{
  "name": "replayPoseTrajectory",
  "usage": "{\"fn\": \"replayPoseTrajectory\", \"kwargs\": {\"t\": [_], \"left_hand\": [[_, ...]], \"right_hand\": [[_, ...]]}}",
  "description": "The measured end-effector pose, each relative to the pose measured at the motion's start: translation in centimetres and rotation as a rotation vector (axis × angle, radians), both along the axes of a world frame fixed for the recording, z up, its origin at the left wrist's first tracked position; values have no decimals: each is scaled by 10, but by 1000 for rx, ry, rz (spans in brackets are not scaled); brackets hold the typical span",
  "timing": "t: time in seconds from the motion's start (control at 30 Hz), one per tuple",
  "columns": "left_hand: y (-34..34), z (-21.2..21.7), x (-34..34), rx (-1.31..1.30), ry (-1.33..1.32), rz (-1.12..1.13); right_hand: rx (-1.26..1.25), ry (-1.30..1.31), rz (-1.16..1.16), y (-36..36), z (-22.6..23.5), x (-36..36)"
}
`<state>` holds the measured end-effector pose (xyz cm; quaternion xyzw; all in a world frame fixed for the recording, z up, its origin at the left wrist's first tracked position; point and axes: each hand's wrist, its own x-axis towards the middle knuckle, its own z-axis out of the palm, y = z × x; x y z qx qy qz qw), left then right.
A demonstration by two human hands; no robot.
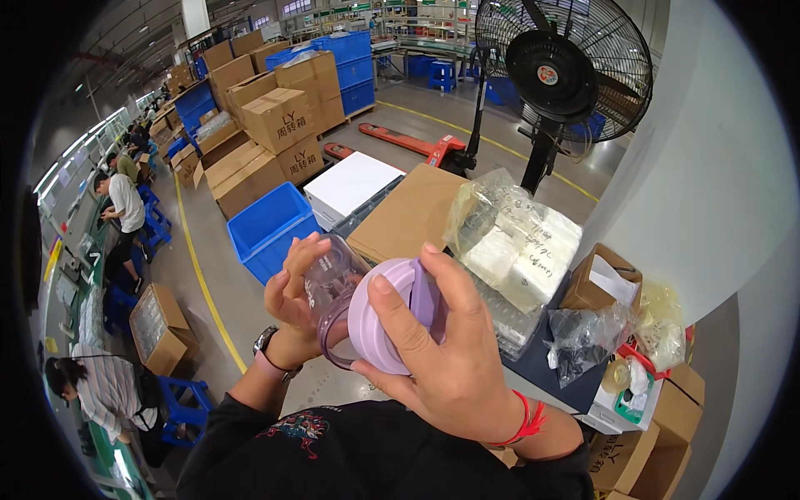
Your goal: Inspecting a white bottle and then showing a live insect inside a translucent purple cup.
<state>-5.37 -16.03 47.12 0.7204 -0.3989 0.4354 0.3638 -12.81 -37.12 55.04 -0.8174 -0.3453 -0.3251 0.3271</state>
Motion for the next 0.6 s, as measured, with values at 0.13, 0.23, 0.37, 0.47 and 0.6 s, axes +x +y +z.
{"fn": "replayPoseTrajectory", "kwargs": {"t": [0.13,0.23,0.37,0.47,0.6], "left_hand": [[-1,2,-1,-41,20,-41],[1,-5,3,-54,-1,-62],[-2,-10,3,-121,8,-133],[0,-9,3,-87,-6,-99],[0,-11,5,-133,-16,-119]], "right_hand": [[-4,-26,-16,1,-2,-3],[-7,-29,-32,0,-3,-4],[7,11,-38,0,-2,-5],[66,-6,-31,-1,-8,-6],[143,-33,20,0,-15,-3]]}}
